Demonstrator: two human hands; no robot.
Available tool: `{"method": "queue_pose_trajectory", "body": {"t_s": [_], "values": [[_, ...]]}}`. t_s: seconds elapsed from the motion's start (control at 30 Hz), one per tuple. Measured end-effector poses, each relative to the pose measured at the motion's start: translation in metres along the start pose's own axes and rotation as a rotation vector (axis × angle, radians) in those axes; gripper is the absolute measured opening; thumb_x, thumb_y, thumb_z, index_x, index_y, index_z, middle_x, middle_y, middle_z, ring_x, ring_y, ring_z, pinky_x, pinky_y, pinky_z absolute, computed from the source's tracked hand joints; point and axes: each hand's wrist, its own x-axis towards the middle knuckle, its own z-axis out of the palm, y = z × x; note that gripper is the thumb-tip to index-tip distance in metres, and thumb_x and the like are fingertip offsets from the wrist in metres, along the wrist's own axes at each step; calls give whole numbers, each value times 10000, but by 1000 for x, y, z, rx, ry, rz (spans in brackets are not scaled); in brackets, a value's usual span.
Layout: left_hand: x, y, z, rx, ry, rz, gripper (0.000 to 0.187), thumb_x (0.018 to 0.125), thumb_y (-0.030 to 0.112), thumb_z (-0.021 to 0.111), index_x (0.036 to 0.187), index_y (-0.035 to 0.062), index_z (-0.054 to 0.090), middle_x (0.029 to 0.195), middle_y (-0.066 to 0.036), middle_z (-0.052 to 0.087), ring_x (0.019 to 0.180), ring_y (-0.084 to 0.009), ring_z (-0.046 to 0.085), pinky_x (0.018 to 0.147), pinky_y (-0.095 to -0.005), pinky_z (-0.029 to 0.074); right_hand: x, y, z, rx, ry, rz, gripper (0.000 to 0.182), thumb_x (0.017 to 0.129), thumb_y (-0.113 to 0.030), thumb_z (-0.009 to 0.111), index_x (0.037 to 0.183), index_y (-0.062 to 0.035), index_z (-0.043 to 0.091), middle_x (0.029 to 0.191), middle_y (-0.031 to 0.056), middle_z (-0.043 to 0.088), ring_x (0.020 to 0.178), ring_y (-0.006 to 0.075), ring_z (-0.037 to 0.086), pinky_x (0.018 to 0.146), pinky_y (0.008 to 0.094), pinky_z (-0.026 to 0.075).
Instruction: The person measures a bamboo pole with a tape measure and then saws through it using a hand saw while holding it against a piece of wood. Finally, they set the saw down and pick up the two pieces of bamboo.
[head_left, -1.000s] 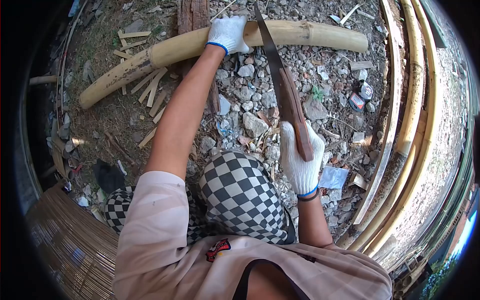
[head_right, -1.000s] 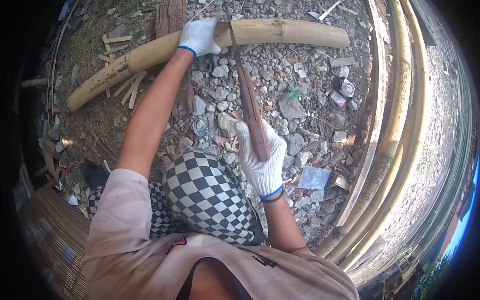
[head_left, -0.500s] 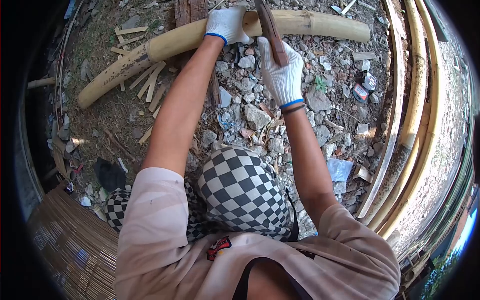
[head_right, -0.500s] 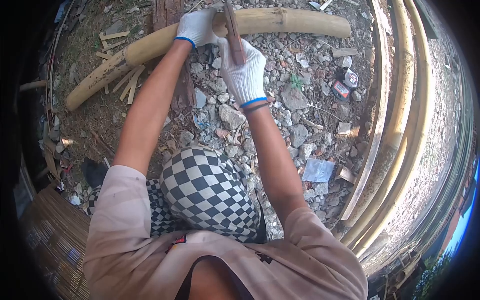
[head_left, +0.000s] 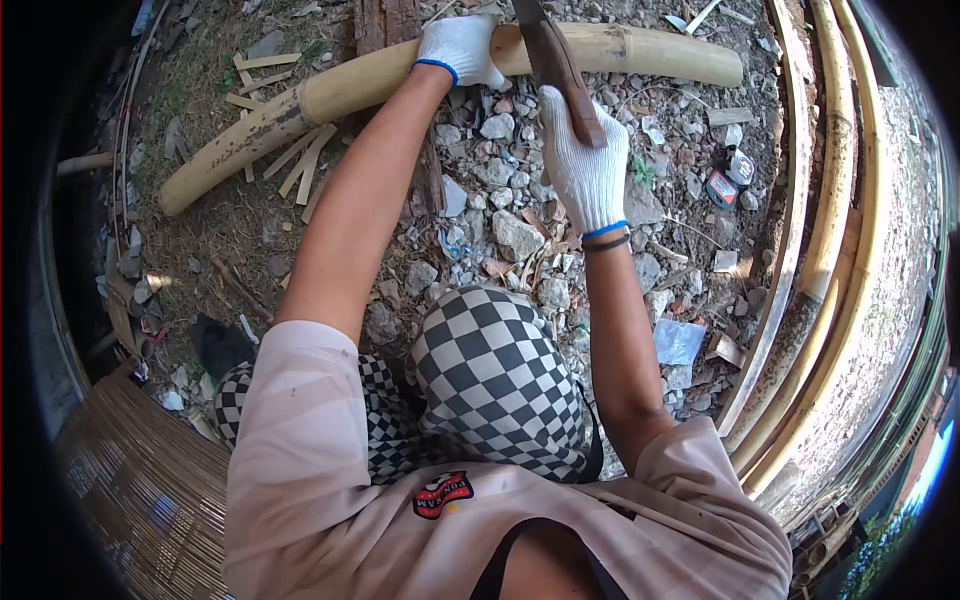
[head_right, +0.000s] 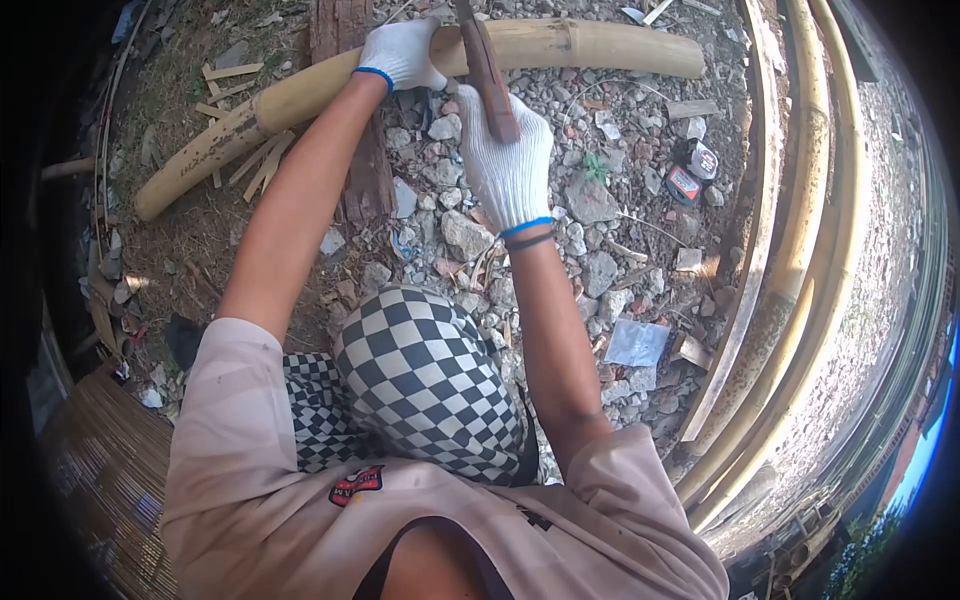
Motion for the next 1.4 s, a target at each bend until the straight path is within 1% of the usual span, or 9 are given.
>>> {"method": "queue_pose_trajectory", "body": {"t_s": [0.17, 0.3, 0.33, 0.4, 0.57, 0.8, 0.97, 1.07, 1.4], "values": [[0, 0, 13, 37, 146, 22, 750, 654, 475, 923, 1261, 99, 696, 1123, -169, 784, 1073, -362, 769, 957, -497, 614, -121, -20, -39, 23, 134, 46, 264, 1051, -217, 731, 1151, 25, 759, 832, 123, 762, 739, 140, 689, 719, 327, 570], [-10, 9, 2, -14, 120, -48, 682, 633, 433, 933, 1172, 78, 711, 1135, -182, 780, 1085, -369, 760, 951, -501, 608, 17, 22, 28, -91, 73, -177, 326, 1061, -282, 720, 980, 34, 722, 701, 104, 667, 619, 122, 525, 608, 331, 483], [-5, 4, -2, 0, 128, -28, 689, 631, 441, 934, 1172, 76, 710, 1140, -181, 779, 1087, -371, 759, 952, -503, 608, 31, -1, 25, -190, 4, -131, 341, 1070, -333, 666, 1014, -7, 748, 794, 208, 724, 705, 409, 695, 654, 406, 544], [-7, 2, 3, 4, 94, 12, 704, 628, 459, 936, 1171, 73, 708, 1150, -179, 778, 1093, -374, 756, 953, -506, 607, -2, 5, 10, -49, 51, -59, 310, 1058, -278, 724, 1011, 28, 740, 728, 103, 708, 644, 133, 579, 641, 341, 516], [-5, 4, 7, 47, 111, 7, 833, 618, 521, 942, 1272, 75, 681, 1192, -167, 773, 1127, -358, 751, 973, -496, 604, -126, -11, -43, -89, 150, -3, 265, 1066, -243, 709, 1103, 13, 764, 811, 111, 764, 717, 131, 686, 682, 323, 559], [-6, 6, -6, 18, 19, -25, 785, 625, 501, 936, 1245, 92, 684, 1166, -169, 779, 1081, -363, 764, 959, -490, 610, -21, -2, 0, -48, 41, -25, 281, 1055, -272, 711, 1064, 6, 754, 759, 172, 719, 626, 257, 670, 646, 362, 536], [-5, 6, -1, 23, 31, -23, 807, 620, 540, 958, 1241, 95, 702, 1201, -173, 777, 1108, -355, 760, 982, -485, 604, -138, -8, -50, -37, 35, 91, 361, 1050, -219, 742, 1290, 51, 734, 1054, 118, 808, 845, 133, 737, 777, 338, 601], [-5, 4, -1, -1, 1, -18, 791, 638, 497, 926, 1279, 100, 689, 1197, -178, 773, 1122, -372, 752, 982, -492, 607, -30, 12, -1, 5, 27, 22, 287, 1040, -259, 729, 944, 11, 736, 686, 145, 684, 585, 218, 648, 610, 353, 517], [-5, 9, -9, 18, -45, -36, 812, 639, 540, 952, 1281, 108, 706, 1229, -170, 772, 1154, -346, 748, 1011, -485, 597, -99, -3, -34, -128, 41, 23, 284, 1053, -248, 733, 1136, 19, 781, 828, 129, 772, 706, 128, 667, 696, 344, 559]]}}
